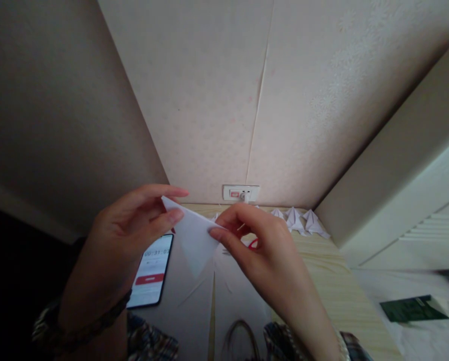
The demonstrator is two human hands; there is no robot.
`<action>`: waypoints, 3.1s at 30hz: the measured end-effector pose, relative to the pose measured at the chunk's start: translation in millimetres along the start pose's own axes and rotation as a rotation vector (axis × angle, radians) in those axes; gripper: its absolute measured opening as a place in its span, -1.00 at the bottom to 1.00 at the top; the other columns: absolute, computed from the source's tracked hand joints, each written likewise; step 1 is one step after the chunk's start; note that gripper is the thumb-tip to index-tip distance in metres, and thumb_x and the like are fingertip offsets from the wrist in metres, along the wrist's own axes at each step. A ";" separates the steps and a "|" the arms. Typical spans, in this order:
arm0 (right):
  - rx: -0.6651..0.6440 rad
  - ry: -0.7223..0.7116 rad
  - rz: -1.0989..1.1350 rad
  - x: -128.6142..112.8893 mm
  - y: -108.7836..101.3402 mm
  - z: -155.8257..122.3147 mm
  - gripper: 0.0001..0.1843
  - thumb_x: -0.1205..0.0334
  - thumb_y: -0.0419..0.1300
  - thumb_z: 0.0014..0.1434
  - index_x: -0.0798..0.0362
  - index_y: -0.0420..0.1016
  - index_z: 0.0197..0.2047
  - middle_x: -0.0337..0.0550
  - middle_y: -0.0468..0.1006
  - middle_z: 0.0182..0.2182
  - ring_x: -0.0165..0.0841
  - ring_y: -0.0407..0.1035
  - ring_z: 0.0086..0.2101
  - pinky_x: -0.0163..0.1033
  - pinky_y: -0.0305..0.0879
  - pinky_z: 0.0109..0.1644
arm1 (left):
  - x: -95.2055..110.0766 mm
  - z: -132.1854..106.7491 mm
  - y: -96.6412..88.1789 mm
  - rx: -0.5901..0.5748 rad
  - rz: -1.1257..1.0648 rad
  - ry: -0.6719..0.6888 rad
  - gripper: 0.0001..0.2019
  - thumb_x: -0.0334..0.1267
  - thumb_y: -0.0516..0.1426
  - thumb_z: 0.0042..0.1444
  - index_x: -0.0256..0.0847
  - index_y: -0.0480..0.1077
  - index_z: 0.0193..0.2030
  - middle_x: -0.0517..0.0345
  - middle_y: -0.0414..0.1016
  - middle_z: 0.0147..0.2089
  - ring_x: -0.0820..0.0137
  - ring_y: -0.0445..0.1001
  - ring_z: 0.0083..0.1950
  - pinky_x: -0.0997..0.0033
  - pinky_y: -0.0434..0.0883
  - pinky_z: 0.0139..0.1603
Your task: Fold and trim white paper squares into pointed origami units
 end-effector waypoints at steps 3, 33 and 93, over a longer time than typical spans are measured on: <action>0.075 0.014 0.032 1.6 -7.2 -1.3 -0.86 0.20 0.30 0.17 -0.02 0.54 -0.43 -0.32 0.56 -0.50 -0.48 0.43 -0.47 -0.45 0.31 -0.47 | -0.4 0.3 0.6 -0.031 0.001 -0.016 -0.76 -0.51 0.23 0.09 -0.01 0.57 -0.27 0.45 0.68 -0.21 0.61 0.61 -0.29 0.82 0.43 -0.43; 0.180 0.013 0.072 0.1 -18.8 -9.4 -0.89 0.27 0.29 0.19 -0.03 0.55 -0.39 -0.28 0.56 -0.49 -0.44 0.42 -0.44 -0.41 0.28 -0.45 | 8.1 -7.0 -8.4 0.047 0.175 -0.078 -0.72 -0.53 0.29 -0.02 0.03 0.68 -0.44 0.32 0.70 -0.43 0.44 0.64 -0.36 0.60 0.56 -0.27; 0.049 0.097 0.107 1.0 -2.6 -4.8 -0.84 0.18 0.28 0.18 0.01 0.58 -0.42 -0.25 0.59 -0.51 -0.45 0.33 -0.54 -0.39 0.16 -0.58 | 20.8 -4.4 8.1 -0.147 0.334 0.073 -0.65 -0.55 0.35 -0.05 0.11 0.68 -0.32 0.53 0.74 -0.27 0.64 0.64 -0.28 0.83 0.45 -0.21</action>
Point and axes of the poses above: each hand's wrist, its own z-axis towards the middle knuckle, its own y-axis out of the palm, x = y × z, the point moved 9 cm from there along z, towards the middle knuckle
